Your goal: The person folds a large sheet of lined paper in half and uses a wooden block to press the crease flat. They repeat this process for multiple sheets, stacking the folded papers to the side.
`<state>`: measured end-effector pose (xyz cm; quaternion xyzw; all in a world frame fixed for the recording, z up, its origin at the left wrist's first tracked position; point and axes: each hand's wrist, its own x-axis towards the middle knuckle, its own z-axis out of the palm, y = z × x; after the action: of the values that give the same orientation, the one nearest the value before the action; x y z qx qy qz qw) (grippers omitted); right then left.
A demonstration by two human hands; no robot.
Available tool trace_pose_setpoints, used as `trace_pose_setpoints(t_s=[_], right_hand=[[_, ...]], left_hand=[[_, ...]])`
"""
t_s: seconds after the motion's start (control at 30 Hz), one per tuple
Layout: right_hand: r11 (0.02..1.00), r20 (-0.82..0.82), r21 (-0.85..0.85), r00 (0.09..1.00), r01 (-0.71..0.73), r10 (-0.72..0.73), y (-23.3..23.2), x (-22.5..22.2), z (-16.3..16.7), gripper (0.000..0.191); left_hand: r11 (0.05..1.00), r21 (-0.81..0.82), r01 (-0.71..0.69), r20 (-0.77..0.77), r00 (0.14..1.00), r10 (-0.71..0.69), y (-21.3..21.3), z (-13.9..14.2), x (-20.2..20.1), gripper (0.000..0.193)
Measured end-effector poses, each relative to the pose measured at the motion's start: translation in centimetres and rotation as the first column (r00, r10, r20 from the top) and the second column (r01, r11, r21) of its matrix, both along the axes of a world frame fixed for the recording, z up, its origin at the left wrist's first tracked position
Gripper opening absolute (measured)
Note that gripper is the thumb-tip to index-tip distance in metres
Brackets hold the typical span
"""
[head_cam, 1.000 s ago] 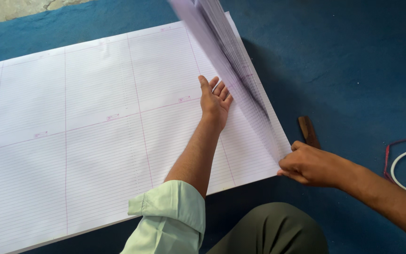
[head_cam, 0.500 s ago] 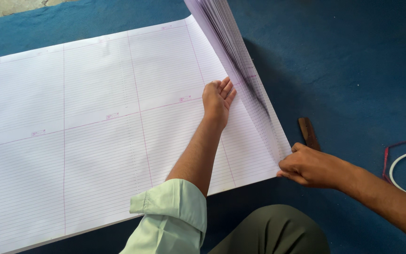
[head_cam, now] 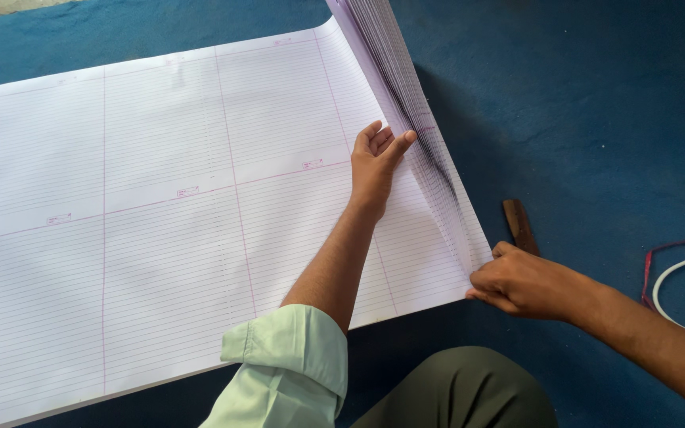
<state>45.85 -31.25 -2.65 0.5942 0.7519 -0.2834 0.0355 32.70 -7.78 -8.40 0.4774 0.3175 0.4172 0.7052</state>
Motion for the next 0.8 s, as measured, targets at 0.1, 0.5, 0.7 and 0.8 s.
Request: trace_pose_setpoints(t_s=[0.1,0.5,0.7,0.8], right_hand=[[1.000,0.000,0.014,1.000,-0.013,0.013,0.0,0.0,0.0,0.043],[1.000,0.040,0.003,0.999,-0.027,0.027,0.0,0.0,0.1,0.040],[1.000,0.024,0.022,1.000,-0.007,0.007,0.0,-0.1,0.3,0.040],[1.000,0.037,0.005,0.999,0.002,-0.002,0.0,-0.2,0.3,0.040]], left_hand=[[1.000,-0.014,-0.002,-0.034,0.999,0.001,0.1,-0.3,0.1,0.101],[1.000,-0.023,-0.014,-0.007,1.000,0.014,-0.5,0.7,0.0,0.083],[0.984,0.181,-0.003,-0.106,0.994,0.023,-1.3,1.4,-0.5,0.093],[0.986,0.162,0.047,-0.167,0.986,-0.020,-0.9,0.2,-0.1,0.070]])
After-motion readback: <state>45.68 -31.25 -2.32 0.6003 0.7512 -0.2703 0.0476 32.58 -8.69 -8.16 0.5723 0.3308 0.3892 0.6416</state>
